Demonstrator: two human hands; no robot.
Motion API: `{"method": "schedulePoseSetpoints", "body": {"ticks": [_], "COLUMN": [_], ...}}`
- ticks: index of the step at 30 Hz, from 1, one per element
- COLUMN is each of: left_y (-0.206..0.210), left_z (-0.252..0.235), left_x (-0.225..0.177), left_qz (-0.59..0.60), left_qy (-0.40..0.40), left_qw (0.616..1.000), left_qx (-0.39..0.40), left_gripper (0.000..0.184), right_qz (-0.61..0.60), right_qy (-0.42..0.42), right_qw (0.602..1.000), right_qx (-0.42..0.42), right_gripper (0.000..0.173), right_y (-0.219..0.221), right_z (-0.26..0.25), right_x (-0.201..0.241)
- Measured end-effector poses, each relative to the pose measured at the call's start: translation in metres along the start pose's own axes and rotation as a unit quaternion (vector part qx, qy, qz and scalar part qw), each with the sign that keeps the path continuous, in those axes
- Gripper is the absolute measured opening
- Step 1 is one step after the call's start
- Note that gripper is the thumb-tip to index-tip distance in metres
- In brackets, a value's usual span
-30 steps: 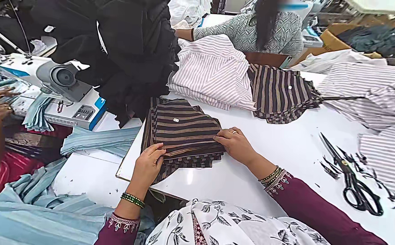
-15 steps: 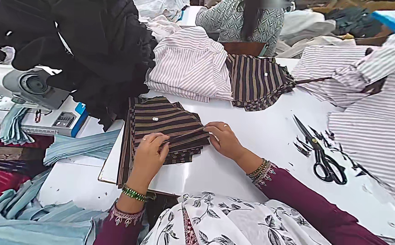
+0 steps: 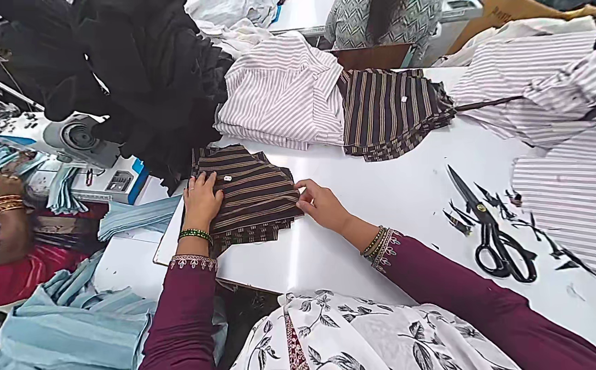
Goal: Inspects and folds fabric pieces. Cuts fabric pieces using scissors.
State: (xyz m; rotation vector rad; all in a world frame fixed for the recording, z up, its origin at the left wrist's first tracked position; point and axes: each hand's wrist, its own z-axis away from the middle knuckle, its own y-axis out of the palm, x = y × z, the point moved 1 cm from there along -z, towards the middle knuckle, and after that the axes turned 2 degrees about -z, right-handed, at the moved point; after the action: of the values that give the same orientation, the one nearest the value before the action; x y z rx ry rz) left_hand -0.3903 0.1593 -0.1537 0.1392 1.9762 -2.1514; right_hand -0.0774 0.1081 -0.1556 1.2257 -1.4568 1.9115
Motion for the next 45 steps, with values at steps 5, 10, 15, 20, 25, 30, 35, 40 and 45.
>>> {"method": "schedulePoseSetpoints", "body": {"ticks": [5, 10, 15, 20, 25, 30, 35, 40, 45], "left_y": [0.028, 0.027, 0.029, 0.029, 0.029, 0.028, 0.022, 0.009, 0.005], "left_z": [0.000, 0.001, 0.000, -0.001, 0.000, 0.000, -0.001, -0.002, 0.022], "left_x": [-0.001, -0.003, -0.002, -0.002, -0.001, -0.003, -0.005, -0.009, -0.038], "left_qz": [-0.021, -0.028, -0.026, -0.026, -0.022, -0.025, -0.027, -0.049, 0.073], "left_qy": [-0.026, -0.044, -0.046, -0.048, -0.039, -0.044, -0.050, -0.056, 0.180], "left_qw": [0.999, 0.999, 0.999, 0.998, 0.999, 0.999, 0.998, 0.996, 0.974], "left_qx": [-0.026, -0.012, -0.014, -0.010, -0.013, -0.008, 0.027, 0.058, -0.119], "left_gripper": [0.053, 0.061, 0.062, 0.062, 0.064, 0.063, 0.064, 0.064, 0.042], "right_qz": [-0.172, -0.222, -0.222, -0.228, -0.230, -0.219, -0.214, -0.162, -0.215], "right_qy": [0.039, 0.088, 0.050, 0.144, 0.164, 0.167, 0.186, 0.229, 0.198], "right_qw": [0.980, 0.969, 0.970, 0.963, 0.959, 0.961, 0.958, 0.959, 0.956], "right_qx": [-0.094, -0.060, -0.085, 0.026, 0.025, 0.041, 0.042, 0.053, 0.021], "right_gripper": [0.026, 0.035, 0.018, 0.022, 0.034, 0.019, 0.014, 0.014, 0.021], "right_y": [0.006, 0.003, 0.009, -0.006, -0.005, -0.007, -0.006, -0.010, -0.006], "right_z": [0.015, 0.000, 0.007, 0.002, -0.003, -0.004, 0.003, 0.005, 0.003], "right_x": [-0.019, -0.011, -0.022, -0.011, -0.007, -0.005, -0.005, 0.000, -0.004]}}
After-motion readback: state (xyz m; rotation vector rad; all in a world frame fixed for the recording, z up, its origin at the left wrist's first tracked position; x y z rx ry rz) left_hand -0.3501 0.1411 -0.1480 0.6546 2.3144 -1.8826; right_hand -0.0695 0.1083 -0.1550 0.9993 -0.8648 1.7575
